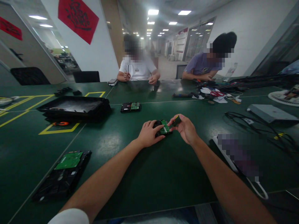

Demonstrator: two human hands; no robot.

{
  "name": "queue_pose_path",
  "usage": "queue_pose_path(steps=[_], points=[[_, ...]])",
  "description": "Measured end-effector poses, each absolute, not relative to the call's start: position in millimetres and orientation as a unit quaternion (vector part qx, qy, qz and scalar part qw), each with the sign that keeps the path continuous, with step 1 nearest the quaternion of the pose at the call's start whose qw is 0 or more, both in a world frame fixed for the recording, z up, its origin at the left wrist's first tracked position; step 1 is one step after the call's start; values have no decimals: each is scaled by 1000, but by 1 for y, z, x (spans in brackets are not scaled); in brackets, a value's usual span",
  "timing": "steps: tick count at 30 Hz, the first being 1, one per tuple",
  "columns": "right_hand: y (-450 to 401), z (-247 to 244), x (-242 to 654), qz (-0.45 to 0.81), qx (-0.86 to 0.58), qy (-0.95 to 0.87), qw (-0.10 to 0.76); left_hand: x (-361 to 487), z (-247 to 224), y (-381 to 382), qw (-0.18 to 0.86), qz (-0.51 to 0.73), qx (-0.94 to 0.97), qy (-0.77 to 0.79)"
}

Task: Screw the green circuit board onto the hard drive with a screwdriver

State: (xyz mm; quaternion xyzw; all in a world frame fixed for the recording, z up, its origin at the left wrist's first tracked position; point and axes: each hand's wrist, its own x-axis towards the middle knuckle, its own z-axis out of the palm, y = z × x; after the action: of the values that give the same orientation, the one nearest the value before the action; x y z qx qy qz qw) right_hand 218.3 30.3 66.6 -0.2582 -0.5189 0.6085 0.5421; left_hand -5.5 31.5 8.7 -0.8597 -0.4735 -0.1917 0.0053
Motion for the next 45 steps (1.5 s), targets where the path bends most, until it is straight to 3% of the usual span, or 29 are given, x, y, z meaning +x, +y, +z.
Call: queue_pose_path(steps=[45], points=[[33, 67, 222, 600, -254, -519, 553, -6, 10, 31, 6, -188, -861, -473]])
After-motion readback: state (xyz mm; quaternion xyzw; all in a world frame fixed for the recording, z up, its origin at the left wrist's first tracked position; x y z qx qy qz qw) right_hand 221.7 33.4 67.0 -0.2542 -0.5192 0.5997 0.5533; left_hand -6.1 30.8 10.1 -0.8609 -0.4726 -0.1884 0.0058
